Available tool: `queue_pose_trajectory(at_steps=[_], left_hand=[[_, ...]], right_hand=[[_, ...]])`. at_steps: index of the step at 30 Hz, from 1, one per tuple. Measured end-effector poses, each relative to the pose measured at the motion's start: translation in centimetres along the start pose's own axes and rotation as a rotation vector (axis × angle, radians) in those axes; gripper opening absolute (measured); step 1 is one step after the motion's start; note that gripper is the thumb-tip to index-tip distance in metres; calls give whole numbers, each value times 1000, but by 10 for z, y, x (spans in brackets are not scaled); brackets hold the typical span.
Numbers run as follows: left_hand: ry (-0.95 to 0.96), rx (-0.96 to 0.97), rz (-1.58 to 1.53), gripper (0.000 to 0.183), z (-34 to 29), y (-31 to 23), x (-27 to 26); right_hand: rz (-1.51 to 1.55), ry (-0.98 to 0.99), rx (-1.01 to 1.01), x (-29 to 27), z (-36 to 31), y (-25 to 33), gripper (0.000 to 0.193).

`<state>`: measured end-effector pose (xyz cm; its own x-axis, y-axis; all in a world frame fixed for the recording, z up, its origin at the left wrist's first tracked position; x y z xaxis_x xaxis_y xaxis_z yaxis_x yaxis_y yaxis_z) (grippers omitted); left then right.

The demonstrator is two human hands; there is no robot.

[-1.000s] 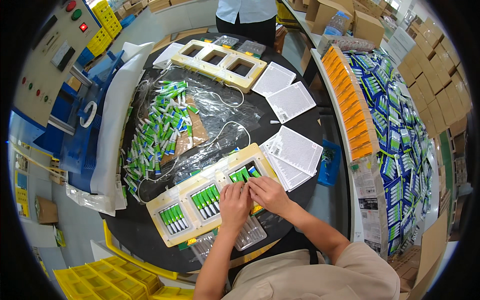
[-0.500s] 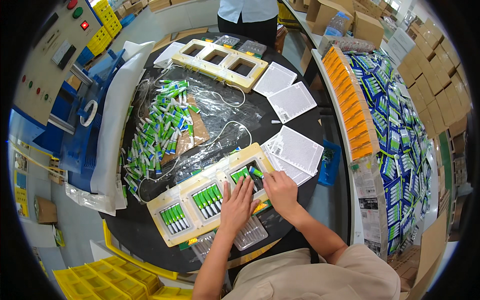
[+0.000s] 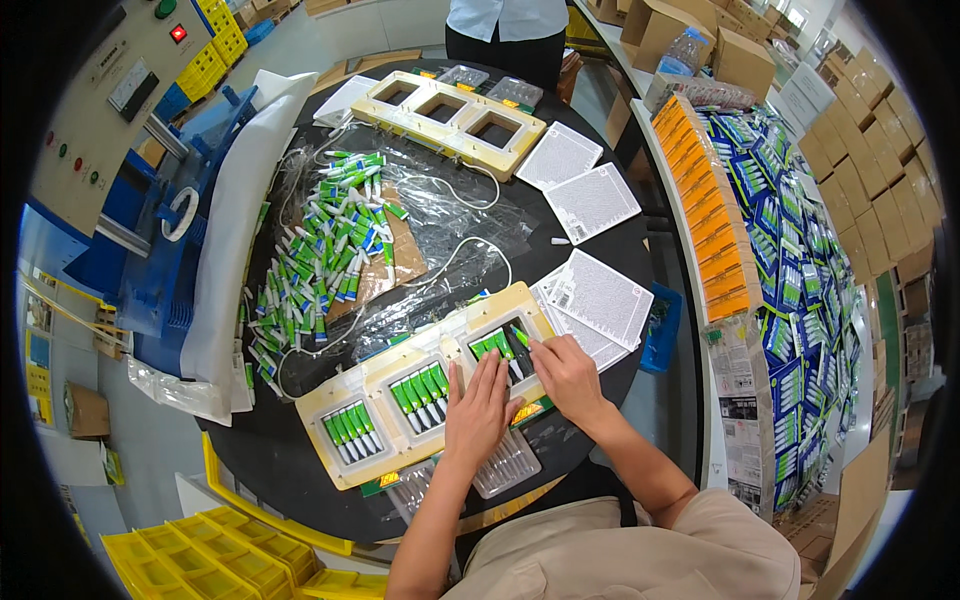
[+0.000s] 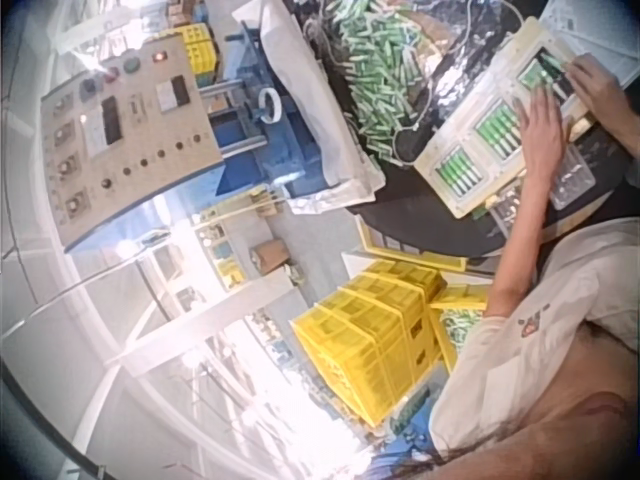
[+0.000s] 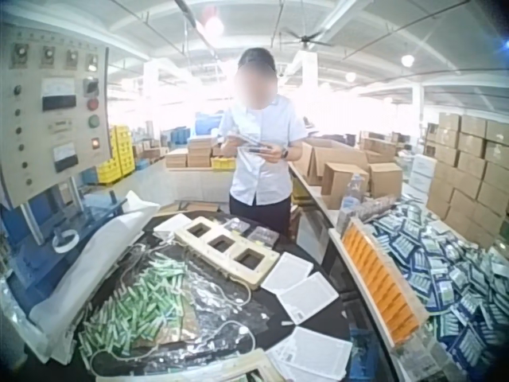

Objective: The person places green cylindrical batteries into a wooden jig, then covers them with white paper sheets and stacks the completed units. The person repeats this cycle multiple times, handling batteries and paper sheets by hand.

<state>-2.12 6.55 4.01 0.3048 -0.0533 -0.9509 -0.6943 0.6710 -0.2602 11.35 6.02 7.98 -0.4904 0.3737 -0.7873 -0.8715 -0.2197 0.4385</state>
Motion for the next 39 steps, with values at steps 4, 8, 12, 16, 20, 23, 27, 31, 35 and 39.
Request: queue_pose_trajectory(at_steps=[4, 8, 12, 16, 20, 23, 27, 31, 35, 39], left_hand=[[-5, 5, 23, 61, 3, 0, 3], [-44, 5, 0, 61, 3, 1, 0], [-43, -2, -25, 61, 2, 4, 1], [-47, -1, -32, 61, 0, 6, 2], [-45, 7, -41, 61, 0, 7, 1], [-52, -10, -82, 61, 0, 11, -1], [-27, -8, -52, 60, -1, 14, 0], [-26, -8, -50, 60, -2, 17, 1], [-26, -1, -26, 61, -2, 16, 1], [-16, -18, -91, 63, -4, 17, -3]], right_hand=[[14, 41, -109, 2, -2, 4, 31], [-24, 89, -190, 14, -5, 8, 34], [10, 87, -167, 20, -9, 7, 33], [9, 82, -164, 20, -10, 9, 30], [20, 81, -127, 17, 0, 8, 31], [9, 89, -118, 19, 10, 7, 33], [-40, 127, -186, 29, 18, 15, 36], [-65, 156, -161, 39, 18, 16, 36], [-55, 128, -179, 39, 16, 14, 34], [50, 54, -48, 29, 14, -4, 31]])
Point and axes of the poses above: each hand's wrist, its own z-axis towards the middle knuckle, its own x-axis out of the palm, y = z × x, the point moved 9 cm from there along z, towards the middle knuckle, and after that the axes turned 1 degree about y, right-handed, at the moved point
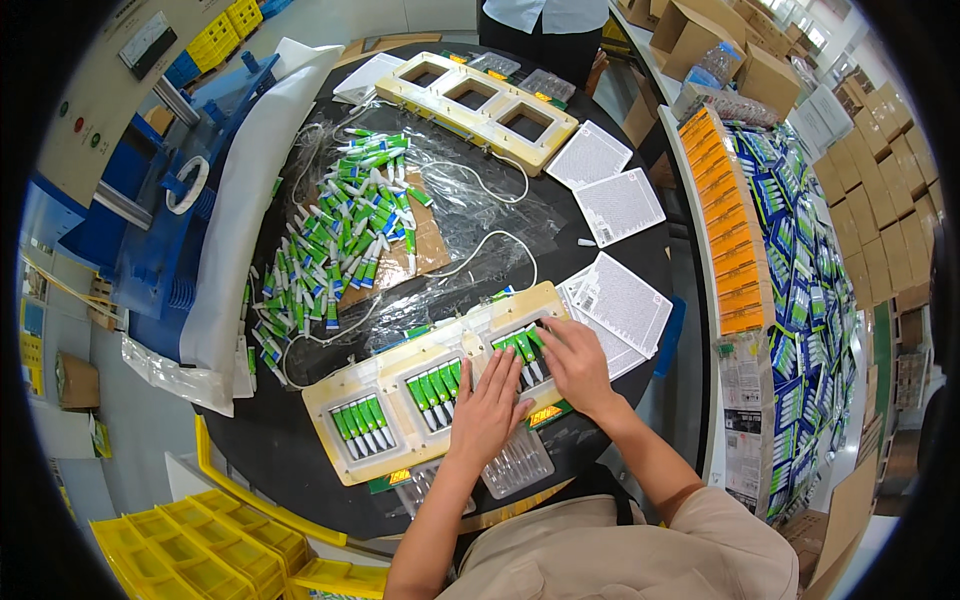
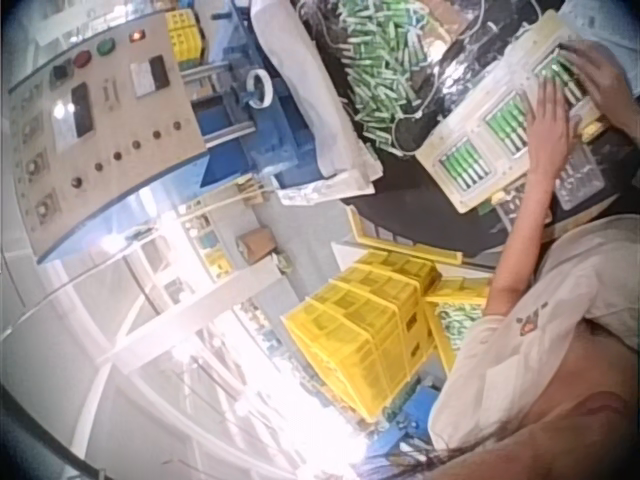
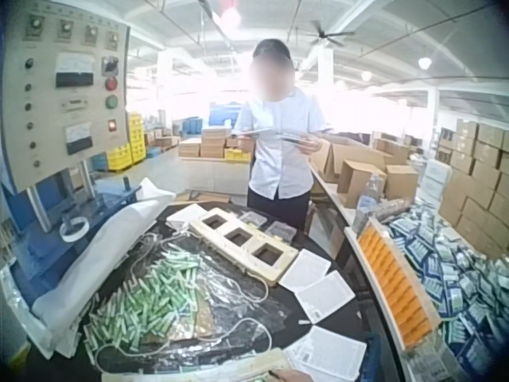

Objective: The person places green cylindrical batteries into a wooden jig, then covers them with white paper sheets and stacks the completed units. The person repeats this cycle multiple times, handling batteries and paper sheets by hand.

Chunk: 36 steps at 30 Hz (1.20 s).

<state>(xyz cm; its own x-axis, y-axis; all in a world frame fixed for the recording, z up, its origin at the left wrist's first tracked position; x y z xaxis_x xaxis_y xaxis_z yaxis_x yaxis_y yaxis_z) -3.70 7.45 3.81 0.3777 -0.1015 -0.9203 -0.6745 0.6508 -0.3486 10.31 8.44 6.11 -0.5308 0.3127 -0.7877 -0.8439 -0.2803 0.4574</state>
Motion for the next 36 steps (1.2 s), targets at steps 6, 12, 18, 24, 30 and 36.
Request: queue_pose_trajectory(at_steps=[6, 12, 18, 24, 30, 36], left_hand=[[13, -37, -36, 62, -20, 12, -24], [-78, -86, -150, 53, -46, 22, -58], [-153, -64, -189, 39, -46, 21, -66], [-151, 4, -207, 37, -40, 6, -56], [42, 119, -20, 62, 4, -28, -10], [159, 166, 78, 64, 21, -20, 16]], right_hand=[[-66, -20, -93, -14, 20, 17, 24], [69, -73, -156, 56, 162, 51, 16], [-177, 296, 347, 175, 231, 18, 27], [77, -9, 233, 33, 137, -29, 27], [120, -5, 240, -45, 4, -26, 25], [-52, -165, 49, -18, -19, -1, 25]])
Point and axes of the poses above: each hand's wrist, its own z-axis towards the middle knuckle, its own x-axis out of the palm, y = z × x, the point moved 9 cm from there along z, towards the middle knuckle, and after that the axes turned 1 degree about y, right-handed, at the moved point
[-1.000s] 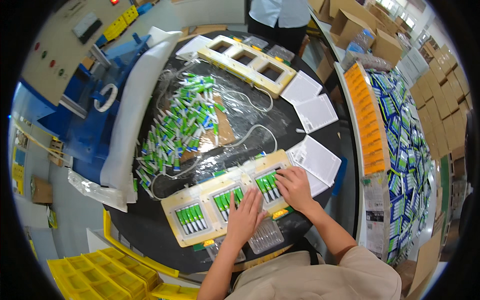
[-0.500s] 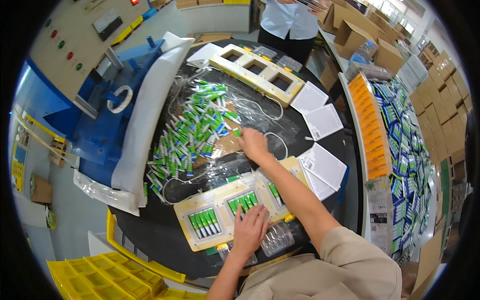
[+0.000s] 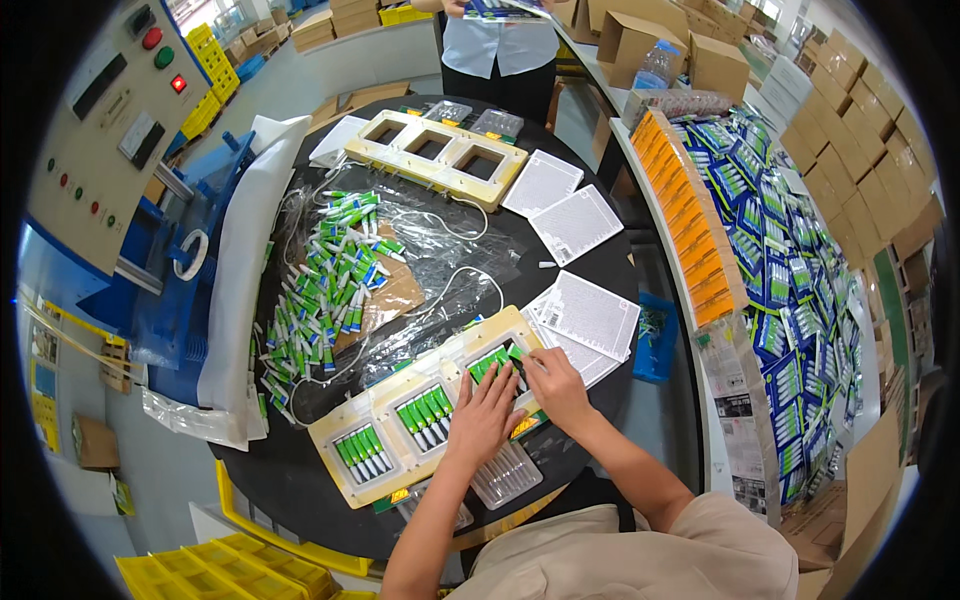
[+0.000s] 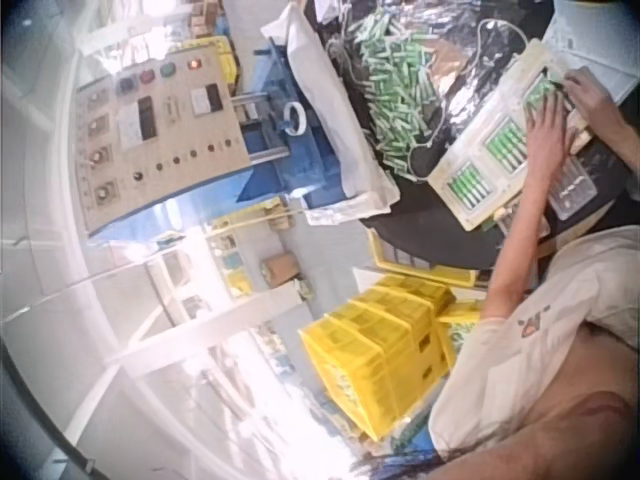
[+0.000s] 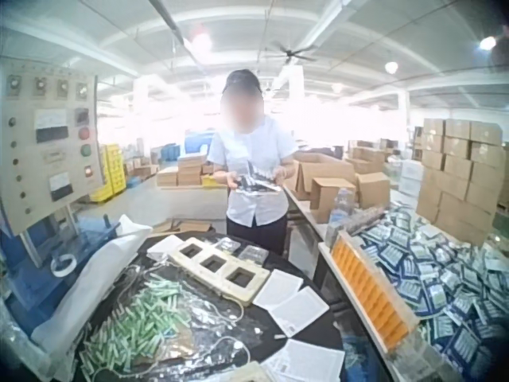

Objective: The person places green cylindrical batteries into a wooden jig, then covers them with white paper sheets and stacks the completed units. The person repeats this cycle multiple times, handling batteries and paper sheets by hand.

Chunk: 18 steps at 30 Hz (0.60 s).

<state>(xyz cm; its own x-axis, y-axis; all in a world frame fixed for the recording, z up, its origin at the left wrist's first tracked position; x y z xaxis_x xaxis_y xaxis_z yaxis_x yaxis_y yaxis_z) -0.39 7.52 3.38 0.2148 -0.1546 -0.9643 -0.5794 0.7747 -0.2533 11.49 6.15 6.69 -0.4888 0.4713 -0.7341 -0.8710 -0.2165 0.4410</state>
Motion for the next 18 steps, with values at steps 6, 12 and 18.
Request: queue_pose_trajectory(at_steps=[6, 12, 18], left_hand=[[29, -10, -11, 63, 2, 2, 0], [-239, -143, -161, 55, -56, 7, -43], [-381, -328, -162, 39, -177, 4, -73]], right_hand=[[-92, 119, 30, 12, -1, 4, 31], [-490, 385, -68, -62, 11, -80, 54], [-446, 683, -208, -49, -24, -143, 56]])
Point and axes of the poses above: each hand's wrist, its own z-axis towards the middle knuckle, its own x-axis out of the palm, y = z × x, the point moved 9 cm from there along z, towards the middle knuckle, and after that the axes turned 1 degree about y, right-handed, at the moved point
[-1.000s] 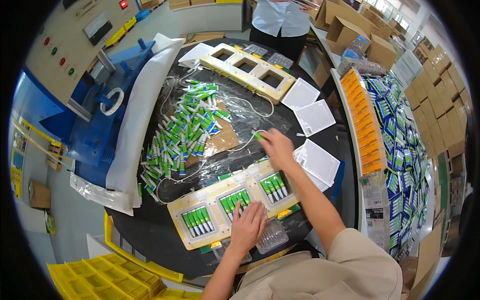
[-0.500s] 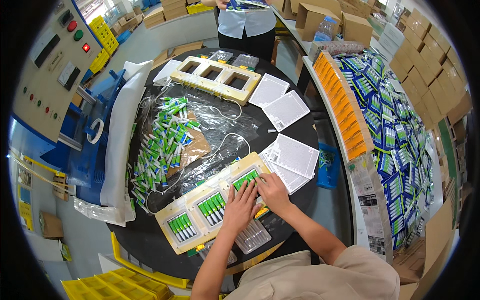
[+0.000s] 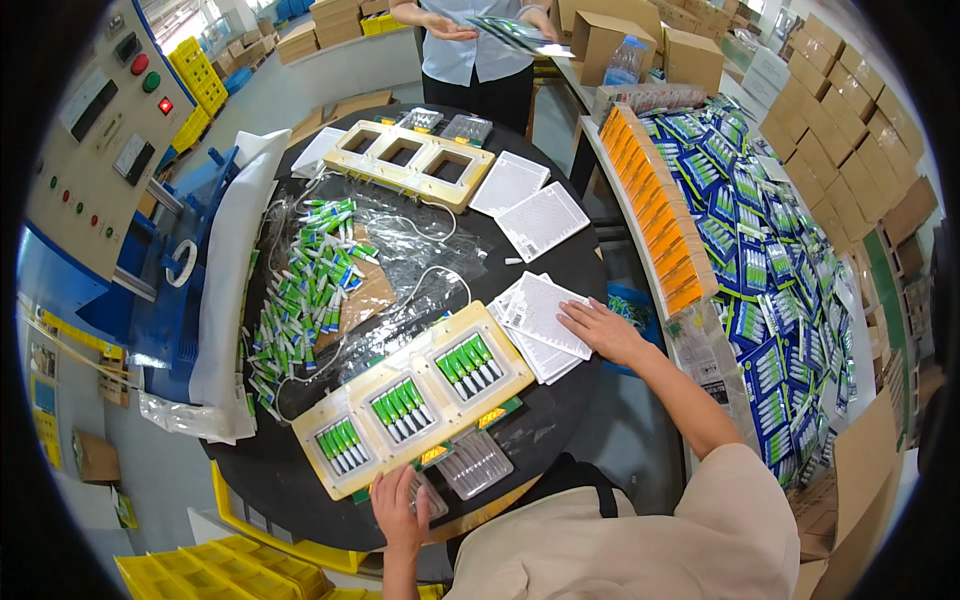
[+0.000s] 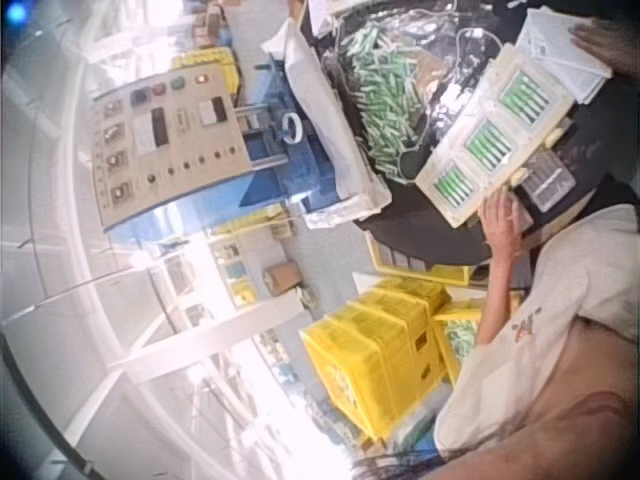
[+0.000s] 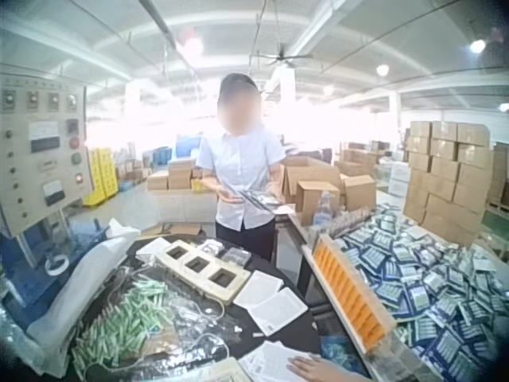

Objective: The person places green cylindrical batteries into a wooden jig, then covers them with white paper sheets and stacks the completed units. The person repeats this cycle multiple times, handling batteries and paper sheets by hand.

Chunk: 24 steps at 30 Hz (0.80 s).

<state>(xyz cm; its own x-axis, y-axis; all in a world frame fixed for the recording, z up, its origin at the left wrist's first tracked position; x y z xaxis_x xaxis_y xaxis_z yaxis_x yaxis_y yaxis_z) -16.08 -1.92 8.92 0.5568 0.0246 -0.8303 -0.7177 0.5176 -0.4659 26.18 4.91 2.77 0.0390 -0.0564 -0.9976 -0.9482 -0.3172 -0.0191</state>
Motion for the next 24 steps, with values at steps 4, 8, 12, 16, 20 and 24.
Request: queue_pose_trajectory(at_steps=[4, 8, 12, 16, 20, 24], left_hand=[[52, -61, -8, 36, -29, 8, -4], [103, -7, 52, 34, -27, 2, 7], [122, 205, -6, 36, -20, -28, 15], [258, 357, -106, 28, -19, -76, 29], [288, 645, -379, 21, -2, -181, 27], [240, 1200, -690, 23, -3, -345, 6]], right_hand=[[105, -141, 30, -11, -20, -11, 53], [23, -166, 105, -5, -21, -7, 50], [-16, -201, 143, 10, 4, 34, 71], [229, -480, 559, -51, -70, 86, 17], [604, -323, 269, -147, -223, 203, 15], [624, -1002, 944, -286, -529, 231, 26]])
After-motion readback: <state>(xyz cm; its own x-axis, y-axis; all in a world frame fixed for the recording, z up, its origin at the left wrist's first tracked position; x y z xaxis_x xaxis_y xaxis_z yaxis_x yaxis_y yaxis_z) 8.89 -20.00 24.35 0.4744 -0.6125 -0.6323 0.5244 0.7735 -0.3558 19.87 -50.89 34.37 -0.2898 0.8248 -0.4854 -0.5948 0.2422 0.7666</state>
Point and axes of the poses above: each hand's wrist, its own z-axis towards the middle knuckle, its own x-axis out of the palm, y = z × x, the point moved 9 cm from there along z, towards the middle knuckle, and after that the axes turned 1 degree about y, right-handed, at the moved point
